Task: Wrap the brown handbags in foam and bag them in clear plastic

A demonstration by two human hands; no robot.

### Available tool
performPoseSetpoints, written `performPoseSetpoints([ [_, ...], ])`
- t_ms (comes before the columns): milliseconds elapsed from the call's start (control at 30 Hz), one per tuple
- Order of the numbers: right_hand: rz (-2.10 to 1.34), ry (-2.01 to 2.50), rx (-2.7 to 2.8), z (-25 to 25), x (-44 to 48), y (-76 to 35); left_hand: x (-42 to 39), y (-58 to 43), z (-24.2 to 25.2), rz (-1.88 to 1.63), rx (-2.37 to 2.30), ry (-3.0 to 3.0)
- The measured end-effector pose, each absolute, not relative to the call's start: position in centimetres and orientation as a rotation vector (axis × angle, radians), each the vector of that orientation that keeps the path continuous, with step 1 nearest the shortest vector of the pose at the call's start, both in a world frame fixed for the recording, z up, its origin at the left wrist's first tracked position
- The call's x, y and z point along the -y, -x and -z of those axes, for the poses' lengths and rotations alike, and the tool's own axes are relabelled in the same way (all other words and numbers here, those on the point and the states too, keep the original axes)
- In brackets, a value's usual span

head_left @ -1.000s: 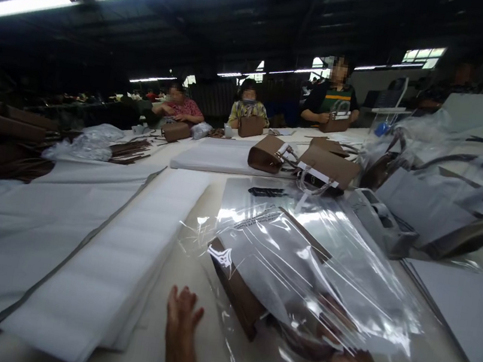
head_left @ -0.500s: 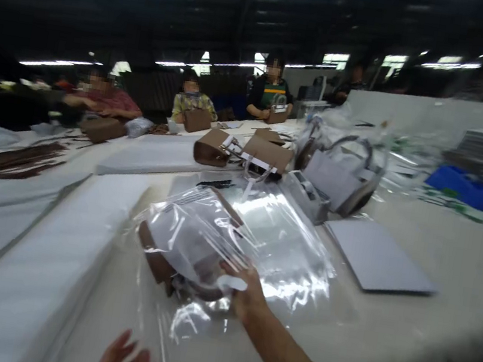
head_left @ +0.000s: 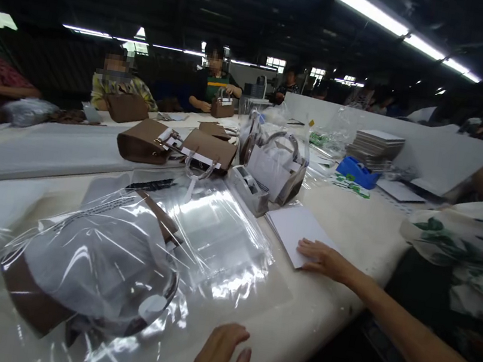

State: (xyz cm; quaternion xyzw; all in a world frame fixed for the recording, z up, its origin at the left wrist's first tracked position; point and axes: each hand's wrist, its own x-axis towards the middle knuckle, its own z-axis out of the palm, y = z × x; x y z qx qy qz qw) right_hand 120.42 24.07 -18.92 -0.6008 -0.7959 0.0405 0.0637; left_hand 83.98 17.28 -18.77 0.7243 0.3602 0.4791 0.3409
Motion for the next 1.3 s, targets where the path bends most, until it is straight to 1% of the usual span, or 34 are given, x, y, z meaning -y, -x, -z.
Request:
performPoseSetpoints([
  [200,-0.001,1.623,2.512,20.1,-23.3,-120.6,-21.4,-87.8,17.2,-0.697,-0.988,-1.454],
  [300,0.036,1.527,2.555,20.6,-23.2,-120.8,-23.0,-91.2,18.0,-0.572,-0.963,-1.203],
  [400,0.056,1.468,2.582,20.8,-23.4,-121.3,-24.3,-95.1,19.1,-0.504,-0.974,-1.079],
  [600,0.106,1.407,2.592,20.1,-23.8,-121.8,-25.5,-99.8,19.2,-0.490,-1.009,-0.962],
  [767,0.395,1.249,2.507,20.2,-22.1,-119.1,-25.8,-101.1,19.2,-0.551,-1.062,-0.958],
  [833,0.442,1.220,2.495,20.2,-21.1,-117.7,-25.9,-101.2,19.7,-0.567,-1.108,-0.934],
  [900,0.361,1.247,2.483,19.9,-20.8,-117.3,-25.9,-101.2,20.4,-0.581,-1.149,-0.910],
  [967,0.242,1.386,2.397,19.1,-21.9,-118.1,-25.7,-101.0,21.1,-0.590,-1.168,-0.897],
  [1100,0.129,1.720,2.221,17.8,-27.9,-121.7,-25.3,-100.8,21.7,-0.602,-1.165,-0.909],
  [1200,0.039,1.728,2.307,18.0,-32.1,-122.9,-25.1,-100.6,21.6,-0.624,-1.159,-0.925],
  [1300,-0.032,1.681,2.363,18.4,-33.6,-122.5,-24.9,-100.7,21.4,-0.649,-1.166,-0.928],
])
